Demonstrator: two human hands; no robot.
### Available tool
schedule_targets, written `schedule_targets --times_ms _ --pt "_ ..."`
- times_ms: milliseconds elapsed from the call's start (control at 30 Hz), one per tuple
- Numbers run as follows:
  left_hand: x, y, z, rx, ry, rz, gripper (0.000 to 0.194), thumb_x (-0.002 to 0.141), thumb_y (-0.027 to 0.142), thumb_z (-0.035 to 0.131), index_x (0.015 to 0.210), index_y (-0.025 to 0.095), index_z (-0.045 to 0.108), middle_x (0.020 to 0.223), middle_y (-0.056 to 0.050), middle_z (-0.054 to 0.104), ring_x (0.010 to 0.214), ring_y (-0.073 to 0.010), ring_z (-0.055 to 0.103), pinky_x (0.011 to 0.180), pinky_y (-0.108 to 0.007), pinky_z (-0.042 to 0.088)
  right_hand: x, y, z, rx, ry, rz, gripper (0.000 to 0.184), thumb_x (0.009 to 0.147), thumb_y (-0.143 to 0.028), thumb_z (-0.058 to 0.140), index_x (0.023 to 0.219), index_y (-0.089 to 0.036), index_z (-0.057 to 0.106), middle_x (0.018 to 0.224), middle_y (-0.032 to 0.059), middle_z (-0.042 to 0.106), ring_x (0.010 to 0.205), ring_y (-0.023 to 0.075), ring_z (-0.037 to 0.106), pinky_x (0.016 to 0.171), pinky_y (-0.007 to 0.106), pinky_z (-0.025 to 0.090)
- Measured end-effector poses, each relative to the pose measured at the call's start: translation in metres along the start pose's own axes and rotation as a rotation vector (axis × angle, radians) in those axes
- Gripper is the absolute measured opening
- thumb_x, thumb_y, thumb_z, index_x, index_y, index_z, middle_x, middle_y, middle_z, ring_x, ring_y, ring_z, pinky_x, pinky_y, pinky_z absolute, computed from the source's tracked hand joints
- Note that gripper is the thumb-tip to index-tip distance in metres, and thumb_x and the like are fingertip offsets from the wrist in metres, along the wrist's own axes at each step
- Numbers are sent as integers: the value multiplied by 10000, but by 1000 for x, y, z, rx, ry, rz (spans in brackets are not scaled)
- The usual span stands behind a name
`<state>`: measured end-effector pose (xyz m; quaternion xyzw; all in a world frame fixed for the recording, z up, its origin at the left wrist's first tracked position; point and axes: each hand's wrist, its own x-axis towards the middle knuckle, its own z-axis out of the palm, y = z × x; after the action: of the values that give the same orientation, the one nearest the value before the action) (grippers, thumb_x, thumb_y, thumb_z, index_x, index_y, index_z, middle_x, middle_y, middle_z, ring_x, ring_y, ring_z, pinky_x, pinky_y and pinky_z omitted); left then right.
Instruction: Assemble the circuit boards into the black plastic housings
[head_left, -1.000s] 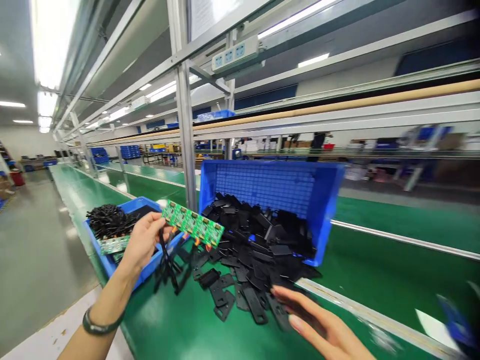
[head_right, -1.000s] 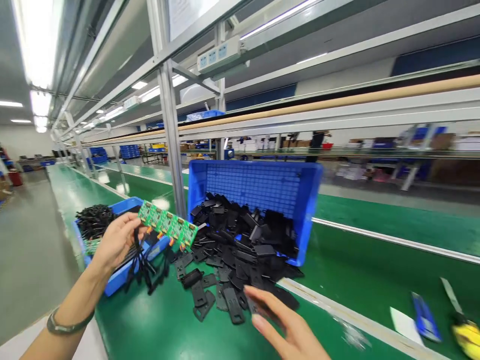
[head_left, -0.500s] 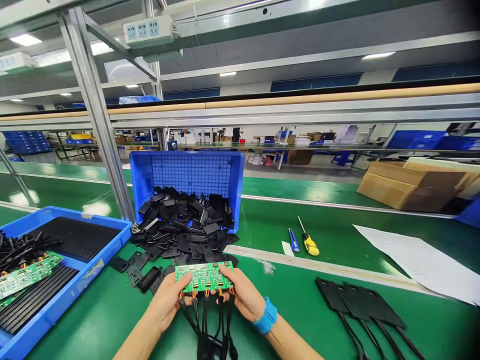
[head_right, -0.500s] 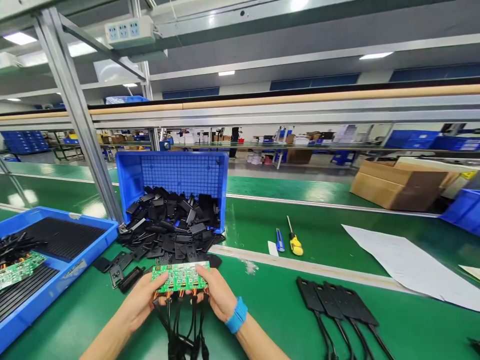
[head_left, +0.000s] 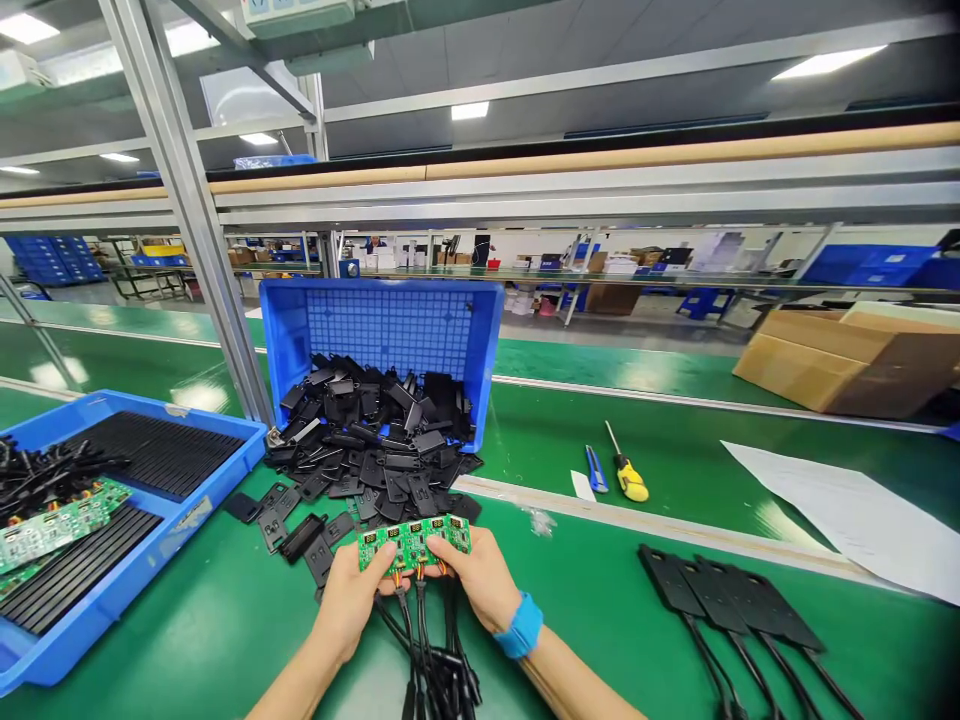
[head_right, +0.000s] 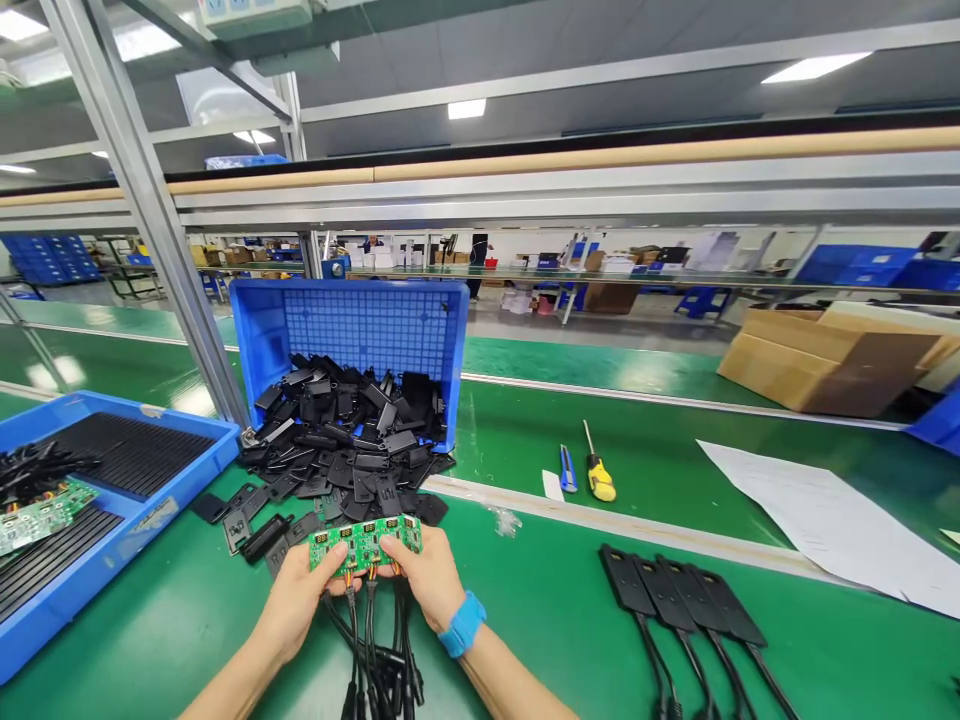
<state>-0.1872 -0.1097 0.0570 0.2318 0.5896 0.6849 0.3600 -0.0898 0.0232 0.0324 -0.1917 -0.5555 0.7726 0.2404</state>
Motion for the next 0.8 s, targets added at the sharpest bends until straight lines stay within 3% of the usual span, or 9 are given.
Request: schedule_targets --times_ms 100,167,333,433,633,700,800 --pt "-4 -10 4 145 85 88 371 758 484 676 881 136 712 803 -74 701 750 -230 650 706 -330 563 -1 5 3 -72 148 -68 424 634 -528 777 742 -127 691 687 52 681 631 202 641 600 327 569" --pt "-4 -12 4 223 108 110 368 759 487 671 828 129 720 738 -70 690 734 -235 647 697 -324 563 0 7 3 -58 178 -60 405 625 -510 789 724 -130 692 675 48 675 610 191 627 591 314 559" --pt "0 -4 -2 4 5 -11 397 774 473 666 998 146 682 919 -92 706 806 -218 656 726 -319 558 0 1 -2 128 -2 66 426 679 -489 768 876 -119 693 734 50 677 578 143 589 579 277 515" --pt "2 -6 -3 53 -26 -8 409 751 474 687 969 128 695 898 -102 705 800 -225 653 688 -314 558 -4 4 4 84 -53 8 378 643 -440 807 811 -124 685 703 34 672 621 154 591 633 283 503" --pt "-3 -18 1 463 143 260 353 790 465 636 686 134 695 675 -61 656 630 -173 599 607 -258 510 -10 18 16 -122 151 -170 313 668 -426 781 700 -134 674 674 33 665 604 161 561 579 268 459" --pt "-2 -16 1 392 129 209 335 781 468 648 727 140 697 700 -59 662 644 -171 611 617 -255 510 -9 17 15 -68 163 -119 319 660 -424 787 738 -133 682 696 42 672 627 176 585 599 282 476" --pt "3 -13 0 70 32 -23 380 759 481 675 944 149 681 820 -75 695 708 -180 650 621 -256 523 -7 12 12 168 106 110 381 676 -451 772 865 -133 681 772 68 692 721 213 639 647 316 516"
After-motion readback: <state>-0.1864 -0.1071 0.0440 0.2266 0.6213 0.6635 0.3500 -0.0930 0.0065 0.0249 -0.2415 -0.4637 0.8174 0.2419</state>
